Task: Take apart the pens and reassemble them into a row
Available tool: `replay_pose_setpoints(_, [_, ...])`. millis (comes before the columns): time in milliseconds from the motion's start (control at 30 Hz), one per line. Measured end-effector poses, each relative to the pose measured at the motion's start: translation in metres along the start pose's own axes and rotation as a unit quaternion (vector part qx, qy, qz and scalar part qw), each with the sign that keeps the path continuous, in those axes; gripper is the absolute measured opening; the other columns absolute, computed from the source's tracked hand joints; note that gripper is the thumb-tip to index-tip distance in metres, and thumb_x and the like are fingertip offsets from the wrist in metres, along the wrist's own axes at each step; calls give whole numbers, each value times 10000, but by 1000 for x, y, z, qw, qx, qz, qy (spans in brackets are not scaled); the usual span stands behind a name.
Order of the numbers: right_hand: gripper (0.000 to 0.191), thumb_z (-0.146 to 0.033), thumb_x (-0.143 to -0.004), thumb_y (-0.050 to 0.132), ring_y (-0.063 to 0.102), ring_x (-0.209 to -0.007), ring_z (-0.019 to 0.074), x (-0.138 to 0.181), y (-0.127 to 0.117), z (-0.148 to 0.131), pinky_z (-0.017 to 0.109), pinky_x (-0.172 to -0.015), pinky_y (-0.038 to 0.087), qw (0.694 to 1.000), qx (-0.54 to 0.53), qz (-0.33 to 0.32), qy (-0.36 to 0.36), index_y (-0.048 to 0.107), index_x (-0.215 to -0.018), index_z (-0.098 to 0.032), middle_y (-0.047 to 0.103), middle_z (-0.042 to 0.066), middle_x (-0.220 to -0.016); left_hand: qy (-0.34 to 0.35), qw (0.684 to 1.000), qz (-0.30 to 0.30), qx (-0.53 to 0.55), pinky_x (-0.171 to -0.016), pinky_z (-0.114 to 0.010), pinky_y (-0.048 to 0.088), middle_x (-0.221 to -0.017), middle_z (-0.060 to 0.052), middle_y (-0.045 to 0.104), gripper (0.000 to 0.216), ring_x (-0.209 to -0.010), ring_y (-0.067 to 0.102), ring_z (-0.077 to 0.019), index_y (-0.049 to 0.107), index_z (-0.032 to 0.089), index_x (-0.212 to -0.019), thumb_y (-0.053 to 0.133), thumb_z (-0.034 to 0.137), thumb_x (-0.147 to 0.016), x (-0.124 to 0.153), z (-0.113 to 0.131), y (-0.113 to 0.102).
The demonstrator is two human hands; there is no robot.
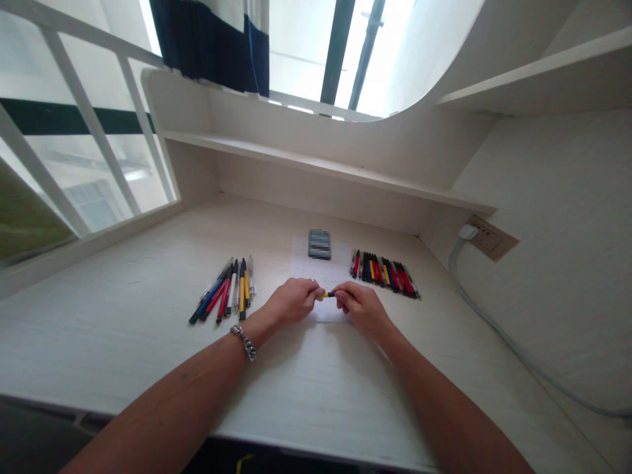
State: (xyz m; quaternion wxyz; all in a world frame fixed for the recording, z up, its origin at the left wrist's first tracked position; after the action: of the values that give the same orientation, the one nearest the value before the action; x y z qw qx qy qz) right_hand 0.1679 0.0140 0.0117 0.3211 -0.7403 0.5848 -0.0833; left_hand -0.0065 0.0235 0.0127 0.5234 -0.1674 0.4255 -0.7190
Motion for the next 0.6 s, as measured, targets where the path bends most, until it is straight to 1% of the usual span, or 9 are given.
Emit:
replay_pose_setpoints(100, [144, -205, -789, 571, 581, -633, 122, -1, -2, 1, 235, -619, 437, 1000, -24, 17, -7, 681, -879, -183, 669, 12, -735, 9, 1000, 2, 28, -594, -227, 386, -697, -18, 677, 294, -647, 576, -140, 694, 188, -826, 458, 359, -869, -1, -2, 2])
replay_pose_setpoints(200, [271, -248, -731, 662, 615, -748, 145, -3, -5, 7, 249, -682, 461, 998, -57, 19, 3, 659, -995, -186, 690, 40, -897, 19, 998, 18, 61, -628, -231, 409, -788, -26, 697, 240, -702, 594, -147, 688, 193, -876, 534, 374, -833, -2, -5, 3])
replay_pose_setpoints(267, [371, -346, -766, 643, 606, -689, 136, -5, -7, 13, 245, -624, 459, 997, -72, 8, 33, 613, -1095, -178, 687, 45, -882, 25, 997, 25, 73, -650, -234, 421, -826, -25, 701, 223, -732, 602, -151, 681, 201, -895, 581, 379, -806, -2, -6, 2])
replay_pose_setpoints(300, [375, -401, -801, 598, 587, -628, 127, -5, -8, 15, 239, -573, 444, 996, -72, 0, 51, 608, -1095, -169, 682, 40, -828, 27, 997, 26, 75, -655, -234, 424, -835, -24, 701, 220, -740, 604, -153, 678, 205, -901, 600, 380, -793, -2, -6, 2])
replay_pose_setpoints(333, [363, -446, -837, 537, 558, -567, 118, -5, -8, 17, 233, -526, 419, 996, -64, -10, 67, 628, -1038, -158, 669, 32, -754, 28, 997, 28, 73, -658, -235, 427, -841, -23, 701, 219, -746, 605, -155, 675, 208, -905, 615, 378, -782, -2, -6, 2])
replay_pose_setpoints(400, [411, -487, -883, 437, 502, -490, 105, -4, -8, 17, 227, -477, 369, 996, -33, -26, 81, 660, -816, -148, 612, 14, -605, 26, 997, 29, 63, -660, -238, 429, -840, -25, 699, 214, -747, 605, -158, 677, 212, -905, 623, 374, -775, -1, -6, 2])
replay_pose_setpoints(467, [449, -466, -895, 419, 469, -464, 99, -3, -7, 14, 227, -475, 346, 997, 4, -26, 71, 627, -646, -156, 547, -3, -511, 26, 998, 23, 46, -661, -240, 426, -827, -31, 699, 206, -742, 605, -160, 684, 211, -893, 596, 371, -796, -1, -6, 2])
replay_pose_setpoints(533, [356, -399, -876, 478, 477, -480, 100, -2, -6, 10, 228, -494, 353, 998, 15, -13, 53, 631, -657, -162, 555, -9, -522, 33, 999, 12, 31, -663, -239, 420, -821, -39, 701, 225, -738, 606, -159, 694, 208, -883, 542, 366, -834, -1, -4, 2])
replay_pose_setpoints(600, [183, -317, -815, 571, 524, -547, 112, -2, -6, 7, 231, -538, 386, 999, 3, 9, 34, 660, -757, -168, 616, -1, -617, 41, 999, 2, 17, -649, -237, 411, -798, -44, 701, 272, -715, 604, -153, 701, 202, -872, 480, 361, -870, -1, -3, 2])
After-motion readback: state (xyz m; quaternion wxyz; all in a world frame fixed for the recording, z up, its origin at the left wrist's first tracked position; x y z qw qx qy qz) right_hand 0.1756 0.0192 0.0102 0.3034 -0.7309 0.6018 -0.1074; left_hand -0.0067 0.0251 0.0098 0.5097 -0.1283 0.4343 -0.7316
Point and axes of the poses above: each hand's wrist, its own x-axis away from the middle knuckle, its own y-axis out of the palm, z = x × y, the point moved 3 cm from there along -x, towards the middle knuckle
